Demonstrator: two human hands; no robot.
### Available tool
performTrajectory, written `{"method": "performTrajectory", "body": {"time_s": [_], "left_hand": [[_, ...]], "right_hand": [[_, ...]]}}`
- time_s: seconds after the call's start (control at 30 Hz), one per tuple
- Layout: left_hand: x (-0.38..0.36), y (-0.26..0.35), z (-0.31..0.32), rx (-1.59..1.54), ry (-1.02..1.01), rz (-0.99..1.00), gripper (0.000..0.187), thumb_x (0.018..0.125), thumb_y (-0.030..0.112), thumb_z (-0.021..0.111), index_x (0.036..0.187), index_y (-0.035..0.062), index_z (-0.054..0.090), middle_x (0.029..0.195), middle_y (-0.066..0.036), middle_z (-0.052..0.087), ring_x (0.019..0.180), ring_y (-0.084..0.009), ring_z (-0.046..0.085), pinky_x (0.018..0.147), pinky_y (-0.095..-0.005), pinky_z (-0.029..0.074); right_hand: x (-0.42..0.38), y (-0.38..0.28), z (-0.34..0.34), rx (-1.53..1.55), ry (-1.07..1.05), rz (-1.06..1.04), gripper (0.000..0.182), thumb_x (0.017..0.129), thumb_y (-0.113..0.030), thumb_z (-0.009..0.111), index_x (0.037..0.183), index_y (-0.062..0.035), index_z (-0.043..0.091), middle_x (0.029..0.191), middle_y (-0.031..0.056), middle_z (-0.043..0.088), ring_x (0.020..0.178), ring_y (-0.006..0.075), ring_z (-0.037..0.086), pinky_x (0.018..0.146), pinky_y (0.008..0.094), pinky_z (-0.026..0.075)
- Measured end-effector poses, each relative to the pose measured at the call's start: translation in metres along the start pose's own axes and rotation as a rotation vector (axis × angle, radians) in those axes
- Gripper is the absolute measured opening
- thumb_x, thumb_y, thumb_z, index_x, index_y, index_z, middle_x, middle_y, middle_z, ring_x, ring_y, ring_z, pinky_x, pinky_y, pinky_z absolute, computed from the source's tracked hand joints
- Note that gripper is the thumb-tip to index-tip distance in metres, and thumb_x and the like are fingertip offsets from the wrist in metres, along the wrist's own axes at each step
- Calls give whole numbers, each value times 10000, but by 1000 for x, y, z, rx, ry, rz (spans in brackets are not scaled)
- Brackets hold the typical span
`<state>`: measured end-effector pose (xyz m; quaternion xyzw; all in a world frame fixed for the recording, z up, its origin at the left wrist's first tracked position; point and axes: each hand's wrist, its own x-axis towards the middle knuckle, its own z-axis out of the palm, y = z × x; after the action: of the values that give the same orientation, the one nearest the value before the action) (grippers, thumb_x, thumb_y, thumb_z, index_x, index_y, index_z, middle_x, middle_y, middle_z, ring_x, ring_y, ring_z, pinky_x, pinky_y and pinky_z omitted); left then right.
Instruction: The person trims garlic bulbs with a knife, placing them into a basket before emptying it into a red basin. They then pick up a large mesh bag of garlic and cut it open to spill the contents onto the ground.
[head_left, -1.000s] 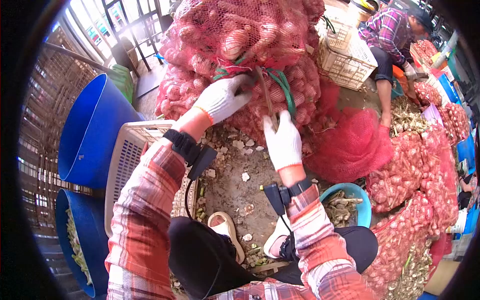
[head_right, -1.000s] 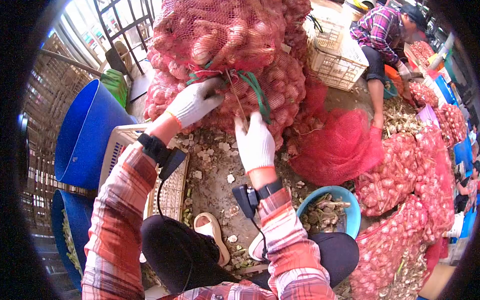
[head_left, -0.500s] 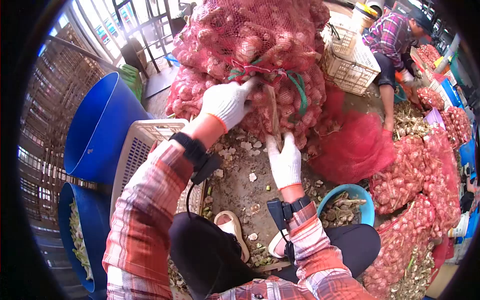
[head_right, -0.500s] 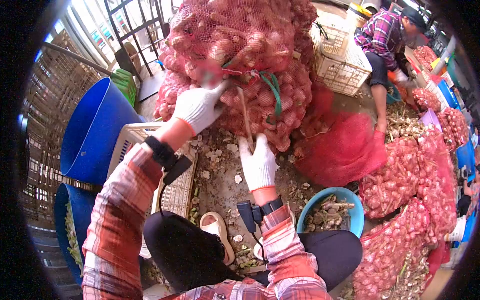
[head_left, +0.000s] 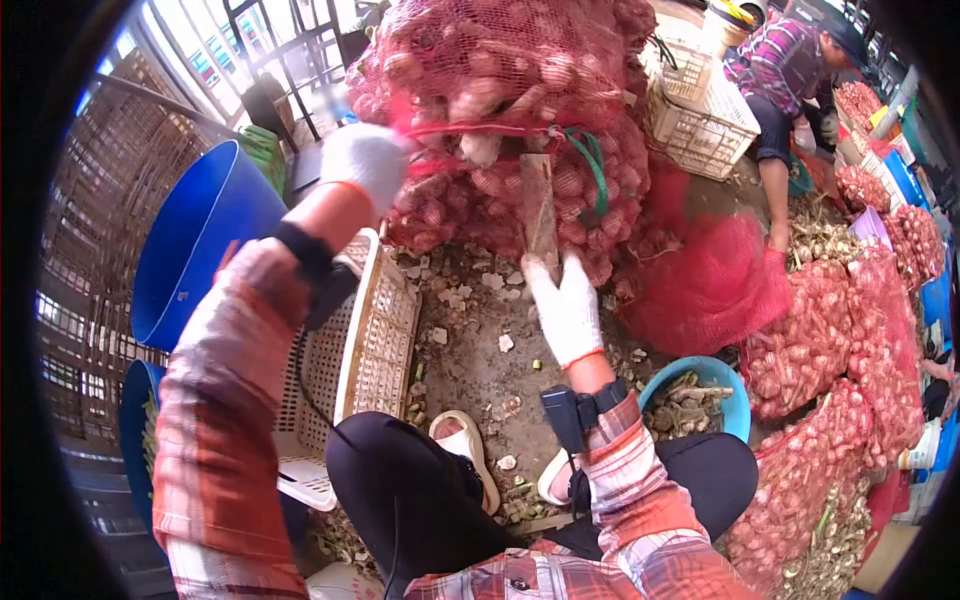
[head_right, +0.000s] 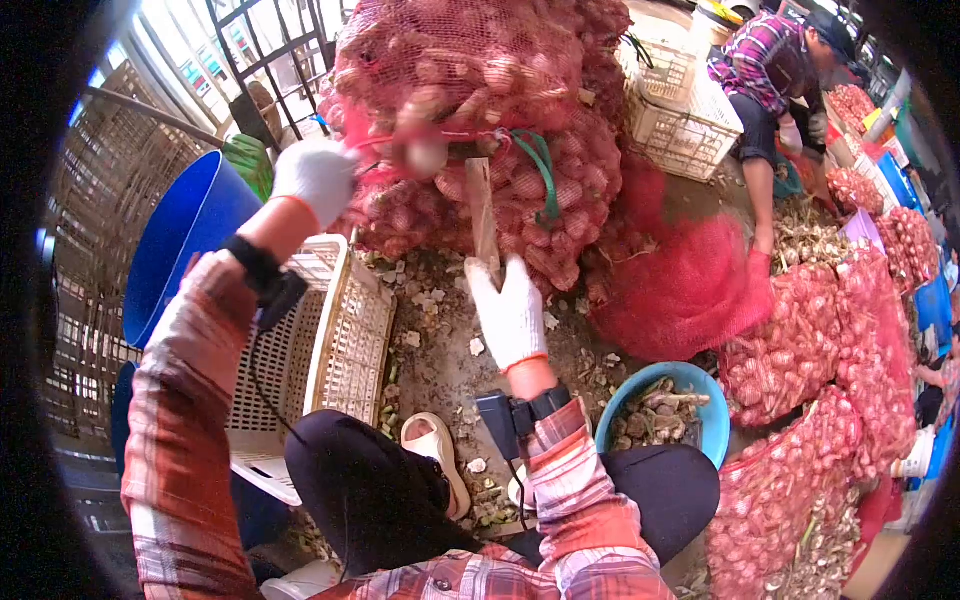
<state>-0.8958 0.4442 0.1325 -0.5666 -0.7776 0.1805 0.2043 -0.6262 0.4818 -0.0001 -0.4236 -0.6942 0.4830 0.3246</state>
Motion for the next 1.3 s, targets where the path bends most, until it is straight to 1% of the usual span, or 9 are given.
{"method": "performTrajectory", "body": {"time_s": [0.2, 0.33, 0.4, 0.53, 0.57, 0.77, 0.9, 1.0, 1.3], "left_hand": [[-28, -33, 12, -247, 28, -15, 398, 846, 361, 670, 1196, 175, 641, 874, -183, 694, 836, -395, 670, 735, -480, 519], [-29, 24, -28, -970, -280, 30, 761, 859, 462, 686, 1484, 102, 443, 1175, -205, 683, 1078, -289, 667, 952, -388, 492], [-6, 61, 13, -1071, 55, 175, 785, 884, 488, 674, 1500, 75, 415, 1240, -179, 662, 1087, -324, 652, 999, -403, 482], [26, 110, -22, -2136, -105, -261, 535, 888, 432, 733, 1213, 23, 615, 1060, -70, 700, 868, -182, 674, 770, -311, 517], [36, 124, -27, -2402, 139, -355, 367, 909, 381, 736, 1079, 66, 656, 956, -37, 693, 768, -118, 647, 657, -267, 486], [31, 91, -56, -2098, 147, -124, 250, 948, 255, 693, 1029, 19, 677, 941, -45, 713, 815, -116, 658, 736, -270, 532], [44, 94, -64, -1735, 211, -17, 272, 903, 242, 719, 1013, -2, 668, 905, -50, 713, 791, -113, 647, 737, -273, 523], [73, 96, -80, -1639, 158, -96, 275, 914, 198, 731, 1099, 17, 636, 997, -76, 698, 857, -149, 674, 739, -301, 582], [89, 95, -84, -2092, 108, -10, 209, 929, 216, 721, 1030, 57, 630, 949, -98, 720, 785, -196, 719, 641, -362, 600]], "right_hand": [[-8, 3, -2, -7, 34, -29, 493, 936, -437, 653, 1060, 33, 569, 865, 274, 662, 788, 394, 657, 715, 461, 500], [-15, -24, -15, 125, 195, -71, 436, 948, -399, 661, 1052, 14, 567, 851, 233, 658, 732, 319, 629, 693, 431, 497], [-10, -18, -26, 157, 189, -8, 400, 962, -365, 656, 1070, 10, 568, 862, 226, 659, 738, 302, 622, 703, 427, 500], [-13, -17, -49, 103, 210, 33, 415, 965, -383, 646, 1074, 11, 570, 878, 240, 664, 769, 335, 642, 719, 447, 500], [-15, -13, -52, 112, 164, 98, 426, 967, -394, 638, 1077, 12, 572, 885, 247, 664, 782, 347, 648, 726, 452, 499], [-22, -16, -44, 185, 111, 21, 460, 980, -368, 612, 1219, 20, 552, 922, 228, 686, 851, 326, 682, 776, 439, 506], [-8, -13, -5, 663, -84, 222, 409, 978, -432, 622, 1059, -39, 544, 722, 86, 643, 514, 141, 596, 450, 287, 456], [7, -18, 11, 890, -14, 304, 426, 977, -468, 616, 1081, -76, 484, 696, 58, 602, 474, 140, 575, 396, 285, 417], [28, -54, 50, 1319, 49, 302, 366, 1005, -385, 592, 1151, -87, 436, 690, 58, 574, 470, 157, 547, 406, 290, 447]]}}
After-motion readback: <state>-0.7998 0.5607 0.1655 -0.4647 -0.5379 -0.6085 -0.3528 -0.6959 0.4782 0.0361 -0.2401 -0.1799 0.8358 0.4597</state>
